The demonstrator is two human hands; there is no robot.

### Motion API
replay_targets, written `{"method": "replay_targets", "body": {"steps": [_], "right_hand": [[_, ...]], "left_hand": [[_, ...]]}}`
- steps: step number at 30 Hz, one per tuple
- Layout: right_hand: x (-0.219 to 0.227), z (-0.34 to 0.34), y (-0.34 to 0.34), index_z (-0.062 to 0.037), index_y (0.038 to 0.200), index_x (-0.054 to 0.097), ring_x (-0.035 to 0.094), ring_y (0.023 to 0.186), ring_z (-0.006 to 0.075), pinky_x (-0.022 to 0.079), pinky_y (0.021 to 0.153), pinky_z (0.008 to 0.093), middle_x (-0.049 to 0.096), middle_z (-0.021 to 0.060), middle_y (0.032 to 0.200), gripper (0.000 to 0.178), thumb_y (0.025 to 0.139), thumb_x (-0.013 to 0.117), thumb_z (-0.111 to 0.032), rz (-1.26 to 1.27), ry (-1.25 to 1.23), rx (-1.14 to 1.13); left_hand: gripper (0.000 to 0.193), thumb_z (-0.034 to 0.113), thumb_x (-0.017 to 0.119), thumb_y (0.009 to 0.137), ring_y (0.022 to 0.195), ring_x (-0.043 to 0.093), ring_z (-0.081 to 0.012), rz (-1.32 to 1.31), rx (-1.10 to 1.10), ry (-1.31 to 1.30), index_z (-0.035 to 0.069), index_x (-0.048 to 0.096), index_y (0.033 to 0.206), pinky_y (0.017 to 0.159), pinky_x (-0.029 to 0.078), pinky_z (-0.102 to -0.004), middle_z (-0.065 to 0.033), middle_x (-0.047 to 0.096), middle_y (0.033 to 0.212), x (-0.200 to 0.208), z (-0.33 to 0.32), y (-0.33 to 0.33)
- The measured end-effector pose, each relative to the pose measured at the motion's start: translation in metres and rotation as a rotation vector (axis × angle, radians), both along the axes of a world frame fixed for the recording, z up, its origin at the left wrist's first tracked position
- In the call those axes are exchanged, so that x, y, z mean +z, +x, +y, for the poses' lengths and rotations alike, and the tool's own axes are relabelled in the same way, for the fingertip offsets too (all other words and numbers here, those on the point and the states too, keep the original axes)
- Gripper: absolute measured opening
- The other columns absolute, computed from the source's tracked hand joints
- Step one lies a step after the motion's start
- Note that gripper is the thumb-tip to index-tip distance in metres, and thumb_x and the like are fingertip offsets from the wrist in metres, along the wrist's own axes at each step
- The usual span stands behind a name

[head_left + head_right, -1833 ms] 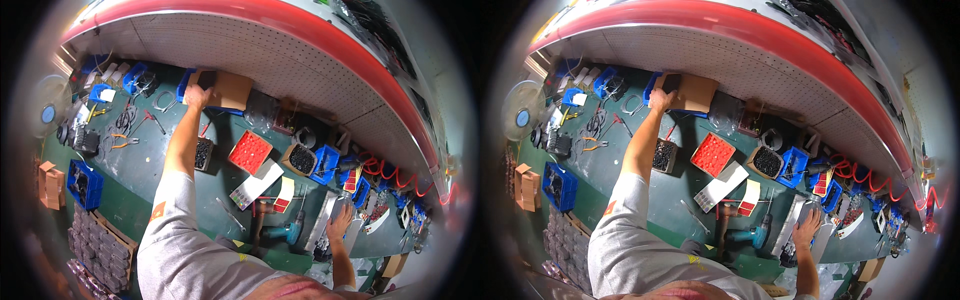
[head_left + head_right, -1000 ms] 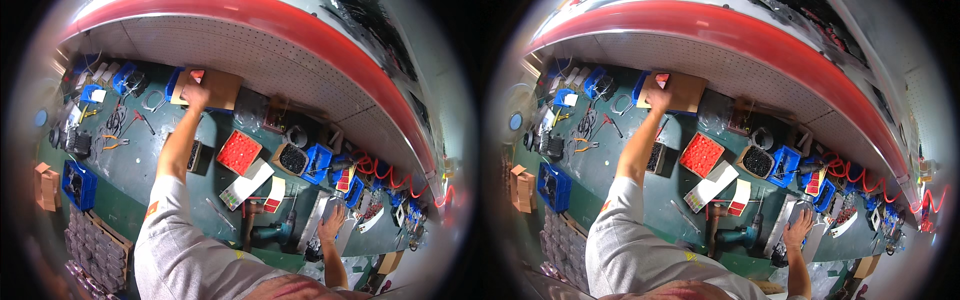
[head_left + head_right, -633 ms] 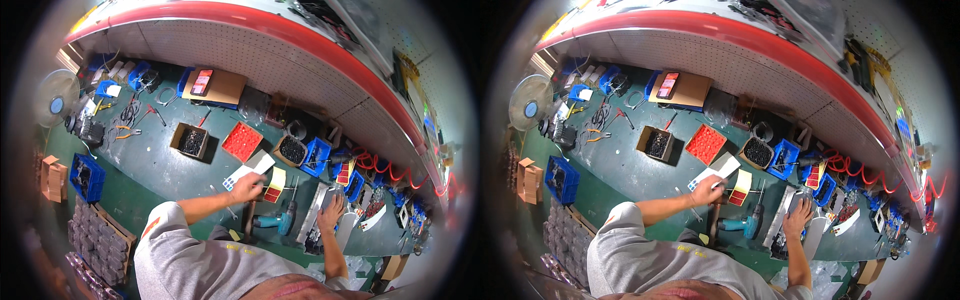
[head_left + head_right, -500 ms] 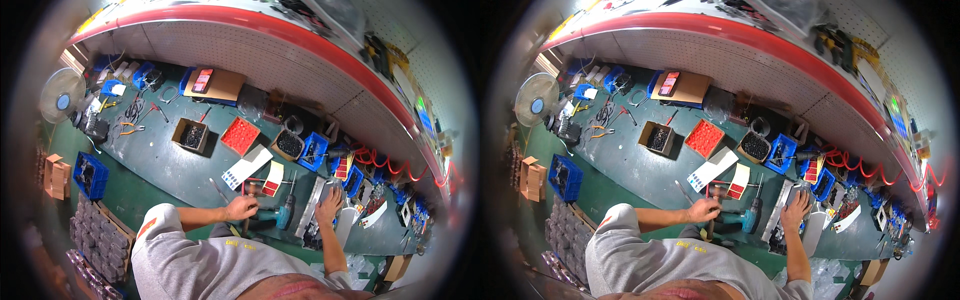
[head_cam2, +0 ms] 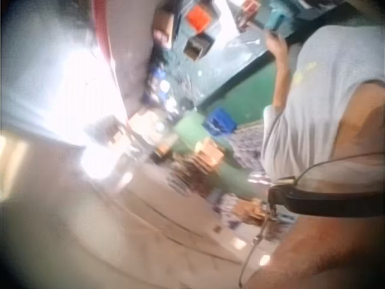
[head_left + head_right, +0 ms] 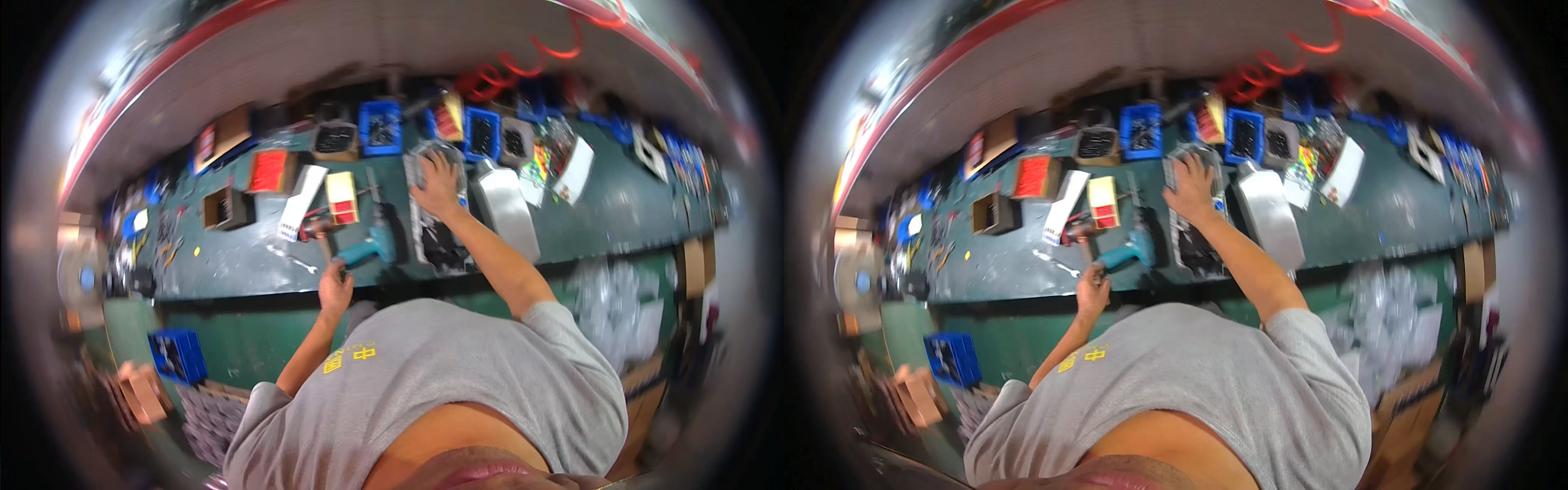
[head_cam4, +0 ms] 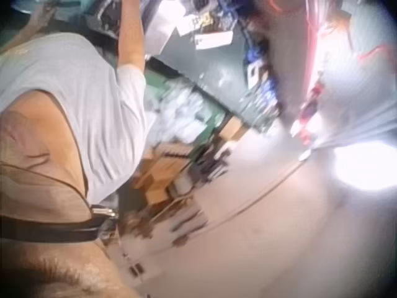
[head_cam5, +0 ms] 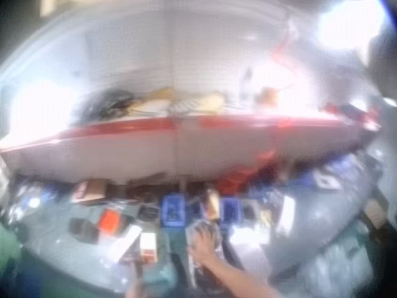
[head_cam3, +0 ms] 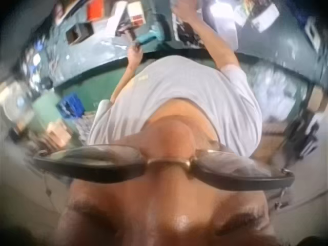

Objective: The person assembles a small electronic device on a cluttered workbench. They connect wires to a black component, attach a silver metal casing, and use a cordless drill to secure screws. Finally, they apply a red label and a small circular sticker to the casing.

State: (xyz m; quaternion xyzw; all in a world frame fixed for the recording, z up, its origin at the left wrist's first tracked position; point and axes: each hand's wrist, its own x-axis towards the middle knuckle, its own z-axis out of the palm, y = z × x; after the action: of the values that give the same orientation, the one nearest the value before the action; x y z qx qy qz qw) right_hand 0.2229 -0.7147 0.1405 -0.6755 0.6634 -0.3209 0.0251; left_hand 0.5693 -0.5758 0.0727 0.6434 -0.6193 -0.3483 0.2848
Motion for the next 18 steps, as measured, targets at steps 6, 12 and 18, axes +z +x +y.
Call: {"method": "replay_targets", "body": {"steps": [6, 12, 18], "right_hand": [[0.048, 0.118, -0.054, 0.0018, 0.105, 0.067, 0.070, 0.086, 0.0249, 0.055, 0.073, 0.0323, 0.071, 0.0160, 0.099, 0.019, 0.087, 0.061, 0.002, -0.708, -0.171, -0.050], [0.009, 0.263, -0.092, 0.0034, 0.107, 0.066, 0.064, 0.073, 0.0106, 0.053, 0.066, 0.0250, 0.070, 0.0080, 0.089, 0.013, 0.097, 0.059, -0.001, -0.962, -0.090, -0.549], [0.004, 0.336, -0.089, 0.0012, 0.105, 0.068, 0.065, 0.068, 0.0097, 0.053, 0.061, 0.0245, 0.070, 0.0044, 0.083, 0.014, 0.094, 0.066, -0.008, -0.929, -0.035, -0.738]], "left_hand": [[0.063, 0.014, 0.073, 0.077, 0.125, 0.051, -0.0446, -0.331, -0.101, -0.012, 0.006, 0.053, 0.137, 0.106, 0.043, -0.0512, -0.0228, 0.055, 0.135, -0.014, 0.024, 0.009], [0.064, 0.014, 0.073, 0.079, 0.130, 0.048, -0.0424, -0.419, -0.166, 0.015, 0.007, 0.051, 0.139, 0.109, 0.040, -0.0504, -0.0216, 0.051, 0.141, -0.025, 0.018, 0.007], [0.062, 0.019, 0.073, 0.082, 0.134, 0.045, -0.0407, -0.410, -0.245, -0.158, 0.009, 0.052, 0.139, 0.112, 0.036, -0.0511, -0.0200, 0.049, 0.144, -0.028, -0.007, -0.036]]}}
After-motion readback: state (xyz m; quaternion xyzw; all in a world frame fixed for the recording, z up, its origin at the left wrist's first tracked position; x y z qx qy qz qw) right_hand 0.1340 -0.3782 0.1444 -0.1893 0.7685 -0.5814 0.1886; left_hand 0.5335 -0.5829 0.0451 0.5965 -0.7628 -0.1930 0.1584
